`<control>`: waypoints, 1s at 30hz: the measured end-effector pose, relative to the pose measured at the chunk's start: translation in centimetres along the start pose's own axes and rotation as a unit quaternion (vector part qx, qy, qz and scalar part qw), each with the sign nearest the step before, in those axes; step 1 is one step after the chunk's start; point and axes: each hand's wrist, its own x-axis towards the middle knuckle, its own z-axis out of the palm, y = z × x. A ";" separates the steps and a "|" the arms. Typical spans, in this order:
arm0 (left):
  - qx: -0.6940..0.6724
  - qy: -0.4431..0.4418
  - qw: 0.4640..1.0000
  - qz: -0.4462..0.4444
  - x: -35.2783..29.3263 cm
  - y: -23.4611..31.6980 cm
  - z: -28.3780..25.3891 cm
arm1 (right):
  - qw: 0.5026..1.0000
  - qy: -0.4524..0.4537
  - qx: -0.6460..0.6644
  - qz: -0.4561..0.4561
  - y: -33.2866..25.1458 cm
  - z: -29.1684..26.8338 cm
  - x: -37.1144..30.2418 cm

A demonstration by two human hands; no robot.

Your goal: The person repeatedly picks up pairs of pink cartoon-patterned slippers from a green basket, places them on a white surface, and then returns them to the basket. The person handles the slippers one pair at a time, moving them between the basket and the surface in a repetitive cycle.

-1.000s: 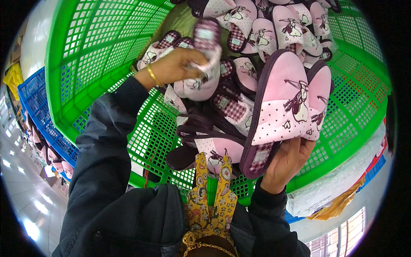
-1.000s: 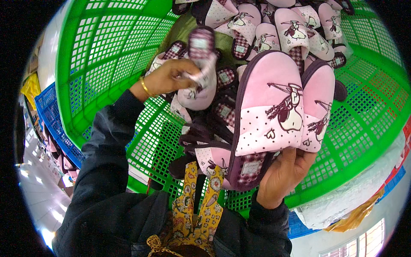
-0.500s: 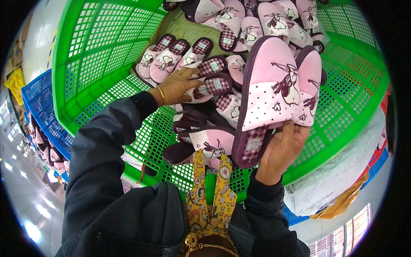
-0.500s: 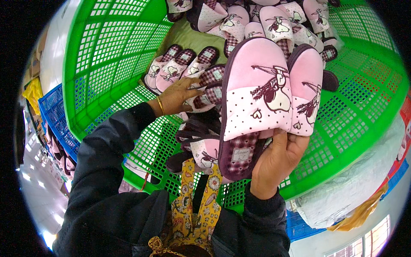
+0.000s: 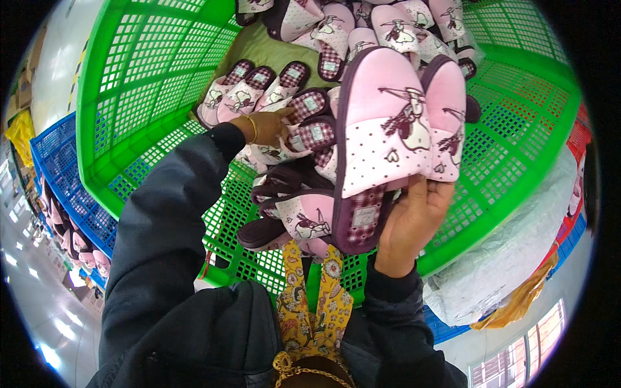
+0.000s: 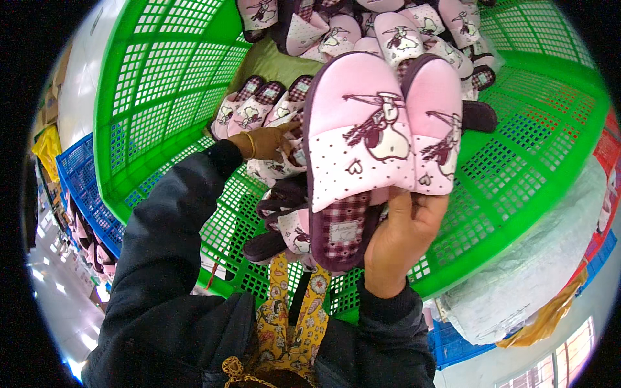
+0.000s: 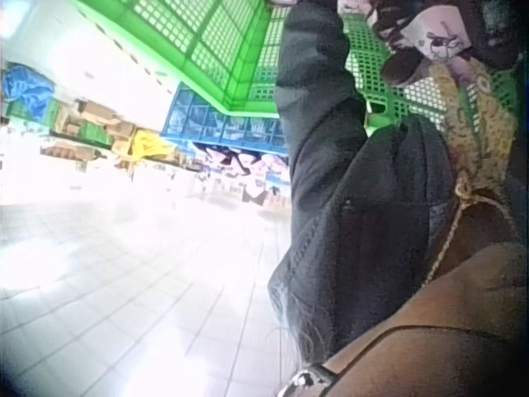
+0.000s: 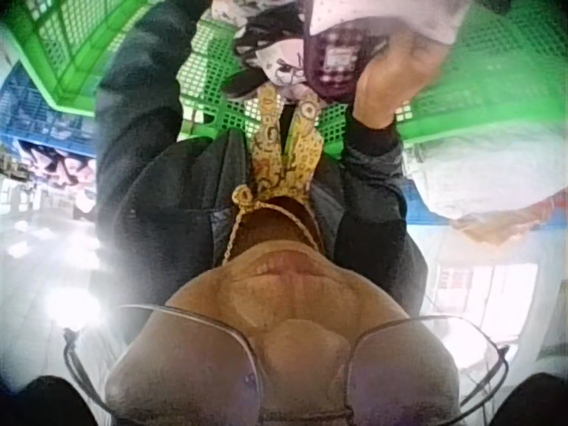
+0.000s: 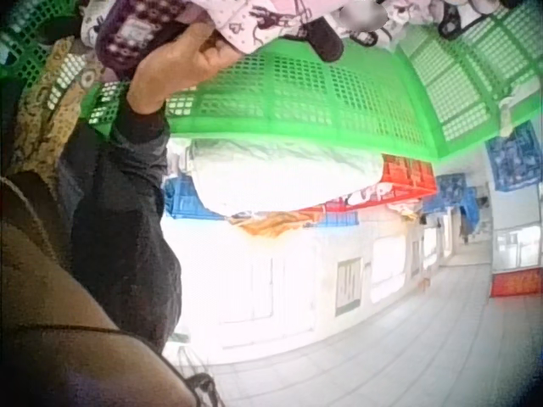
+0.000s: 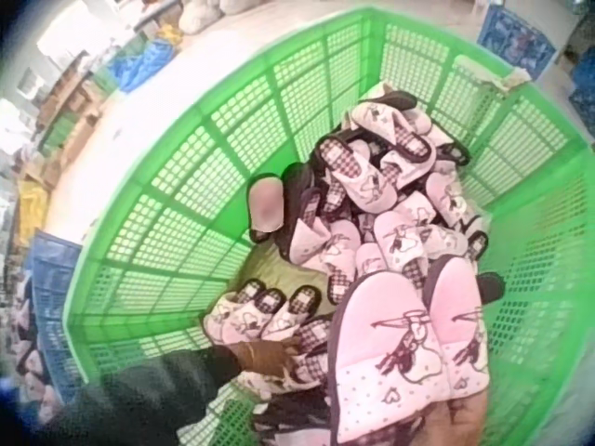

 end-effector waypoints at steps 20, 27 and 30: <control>0.079 0.431 0.858 -0.267 -19.8 26.6 -5.2 | 0.888 -0.255 -0.247 -0.291 -16.2 -7.0 -4.6; 0.020 0.492 0.833 -0.251 -18.8 38.6 -3.5 | 0.878 -0.231 -0.281 -0.310 -24.0 -18.1 -4.1; -0.018 0.489 0.843 -0.222 -17.6 41.9 -1.6 | 0.884 -0.196 -0.309 -0.290 -24.6 -23.5 -5.1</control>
